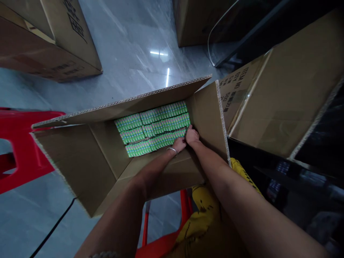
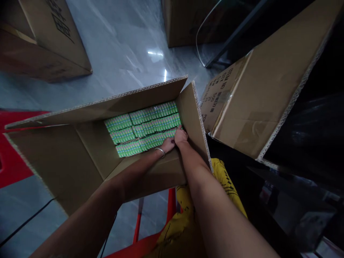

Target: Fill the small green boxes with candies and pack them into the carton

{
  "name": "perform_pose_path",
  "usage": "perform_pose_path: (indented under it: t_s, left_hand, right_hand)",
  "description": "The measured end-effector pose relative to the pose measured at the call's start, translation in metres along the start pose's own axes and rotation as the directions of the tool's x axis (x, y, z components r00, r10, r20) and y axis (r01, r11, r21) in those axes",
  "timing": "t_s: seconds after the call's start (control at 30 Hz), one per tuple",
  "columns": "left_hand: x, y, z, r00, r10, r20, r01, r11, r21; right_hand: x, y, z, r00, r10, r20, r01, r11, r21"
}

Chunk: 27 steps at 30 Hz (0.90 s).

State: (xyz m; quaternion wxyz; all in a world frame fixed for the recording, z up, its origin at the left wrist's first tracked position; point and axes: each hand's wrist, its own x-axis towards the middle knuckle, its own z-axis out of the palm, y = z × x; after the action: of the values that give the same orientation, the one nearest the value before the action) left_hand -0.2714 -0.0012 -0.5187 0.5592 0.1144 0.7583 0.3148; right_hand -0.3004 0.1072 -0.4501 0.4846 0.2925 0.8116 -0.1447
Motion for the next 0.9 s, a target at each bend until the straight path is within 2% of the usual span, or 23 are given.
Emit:
perform_pose_path:
  t_s: [0.2, 0.43, 0.7, 0.83, 0.9]
  left_hand:
    - [0.000, -0.004, 0.008, 0.992, 0.001, 0.124, -0.007, 0.999, 0.051]
    - [0.001, -0.001, 0.012, 0.989, 0.033, 0.145, -0.047, 0.994, 0.095]
    - [0.011, 0.013, 0.001, 0.976, 0.154, 0.152, -0.166, 0.983, 0.076]
    - [-0.005, 0.010, -0.004, 0.968, 0.207, 0.145, -0.217, 0.975, 0.054]
    - [-0.018, 0.003, -0.010, 0.969, 0.231, 0.085, -0.235, 0.971, 0.038]
  right_hand:
    - [0.008, 0.001, 0.009, 0.996, 0.023, -0.091, -0.023, 1.000, 0.001]
    - [0.002, -0.001, 0.004, 0.989, 0.000, -0.146, -0.003, 1.000, -0.022]
    - [-0.015, -0.006, -0.034, 0.992, -0.045, -0.120, 0.031, 0.992, -0.119]
    - [-0.031, -0.013, -0.060, 0.981, -0.152, -0.121, 0.125, 0.971, -0.203]
    - [-0.042, -0.016, -0.072, 0.968, -0.220, -0.121, 0.185, 0.951, -0.250]
